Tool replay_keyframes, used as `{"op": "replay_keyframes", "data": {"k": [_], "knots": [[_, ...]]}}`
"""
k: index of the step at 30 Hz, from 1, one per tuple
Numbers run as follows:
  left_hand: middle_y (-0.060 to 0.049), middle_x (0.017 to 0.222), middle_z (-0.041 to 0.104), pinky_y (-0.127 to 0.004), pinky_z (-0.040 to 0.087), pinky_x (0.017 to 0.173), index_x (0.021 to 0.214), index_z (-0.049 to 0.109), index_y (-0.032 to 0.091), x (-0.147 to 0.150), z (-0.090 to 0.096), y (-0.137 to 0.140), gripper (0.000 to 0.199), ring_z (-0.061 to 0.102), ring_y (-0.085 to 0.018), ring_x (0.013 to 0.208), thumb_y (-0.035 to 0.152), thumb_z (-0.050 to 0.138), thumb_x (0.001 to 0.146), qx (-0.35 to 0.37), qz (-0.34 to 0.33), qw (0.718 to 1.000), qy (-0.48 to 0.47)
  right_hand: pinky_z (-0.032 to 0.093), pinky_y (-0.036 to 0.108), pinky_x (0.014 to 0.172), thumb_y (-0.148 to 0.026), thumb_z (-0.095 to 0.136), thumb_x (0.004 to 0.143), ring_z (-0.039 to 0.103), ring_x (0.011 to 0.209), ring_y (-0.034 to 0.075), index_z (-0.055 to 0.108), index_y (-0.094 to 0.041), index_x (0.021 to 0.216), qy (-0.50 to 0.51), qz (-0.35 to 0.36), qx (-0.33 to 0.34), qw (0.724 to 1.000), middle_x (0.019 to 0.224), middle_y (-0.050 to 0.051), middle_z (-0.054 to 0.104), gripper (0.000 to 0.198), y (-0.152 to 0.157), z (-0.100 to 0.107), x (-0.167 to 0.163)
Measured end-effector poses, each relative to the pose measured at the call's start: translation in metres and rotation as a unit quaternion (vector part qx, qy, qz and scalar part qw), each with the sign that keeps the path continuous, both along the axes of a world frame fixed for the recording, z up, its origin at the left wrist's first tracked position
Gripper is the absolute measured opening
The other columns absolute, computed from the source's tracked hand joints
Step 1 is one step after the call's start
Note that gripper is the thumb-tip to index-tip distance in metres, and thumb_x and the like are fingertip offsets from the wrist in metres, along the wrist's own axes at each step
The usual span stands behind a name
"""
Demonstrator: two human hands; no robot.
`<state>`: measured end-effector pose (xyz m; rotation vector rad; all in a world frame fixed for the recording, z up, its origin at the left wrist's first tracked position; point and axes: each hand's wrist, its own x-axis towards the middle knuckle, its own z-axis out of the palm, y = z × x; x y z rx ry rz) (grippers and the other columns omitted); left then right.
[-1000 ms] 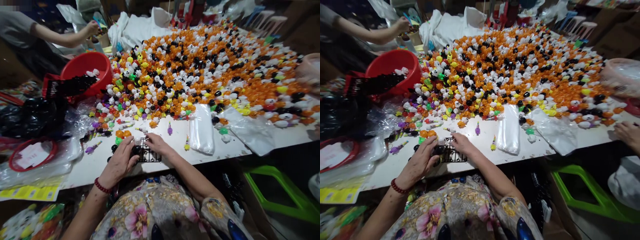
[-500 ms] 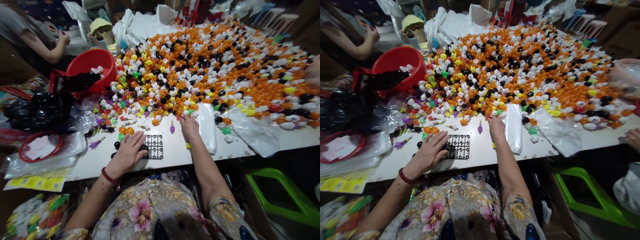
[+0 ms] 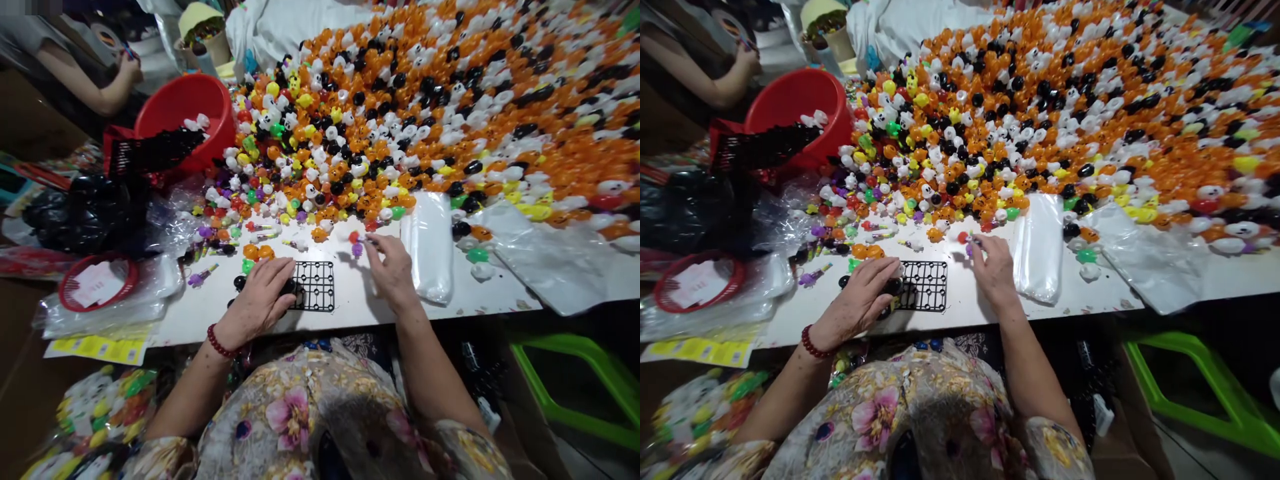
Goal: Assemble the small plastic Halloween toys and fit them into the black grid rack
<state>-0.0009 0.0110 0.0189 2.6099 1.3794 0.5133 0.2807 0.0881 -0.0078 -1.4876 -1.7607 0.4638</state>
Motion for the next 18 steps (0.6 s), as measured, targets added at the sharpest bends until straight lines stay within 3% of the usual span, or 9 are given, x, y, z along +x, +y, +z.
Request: {"op": "replay_keyframes", "data": {"k": [4,11,15,18], "knots": [[-0.016,0.14,0.052,-0.052,0.037,0.111,0.15,0.03,0.02,0.0,0.0,0.0,0.052,0.048,-0.028,0.129,0.033,0.035,0.1,0.013,0.008,1.0,-0.005,0.051,0.037,0.08,-0.035,0.053,0.093,0.061,0.089,0.023,0.069,-0.02,0.098,0.077,0.08,-0.019,0.994,0.095,0.009,0.069,0.023,-0.012,0.005,-0.027],[-0.015,0.135,0.056,-0.052,0.041,0.109,0.143,0.043,0.021,0.002,-0.004,0.002,0.046,0.051,-0.028,0.125,0.032,0.04,0.098,0.043,0.024,0.998,-0.024,0.05,0.032,0.072,-0.039,0.058,0.087,0.061,0.073,0.019,0.066,-0.022,0.083,0.146,0.087,-0.095,0.981,0.081,0.005,0.069,0.019,-0.02,0.001,-0.044],[-0.015,0.131,0.059,-0.053,0.037,0.112,0.135,0.05,0.017,0.002,-0.001,0.006,0.041,0.052,-0.027,0.125,0.032,0.039,0.099,0.039,0.023,0.999,-0.019,0.05,0.03,0.069,-0.044,0.059,0.085,0.06,0.07,0.017,0.066,-0.02,0.087,0.194,0.098,-0.128,0.968,0.079,0.003,0.068,0.024,-0.009,0.006,-0.052],[-0.016,0.129,0.06,-0.054,0.033,0.116,0.13,0.053,0.015,0.002,0.004,0.009,0.039,0.052,-0.026,0.126,0.034,0.036,0.1,0.014,0.018,1.0,-0.01,0.05,0.029,0.071,-0.045,0.061,0.084,0.061,0.075,0.017,0.067,-0.02,0.086,0.203,0.122,-0.109,0.965,0.086,0.004,0.069,0.025,0.007,0.01,-0.063]]}}
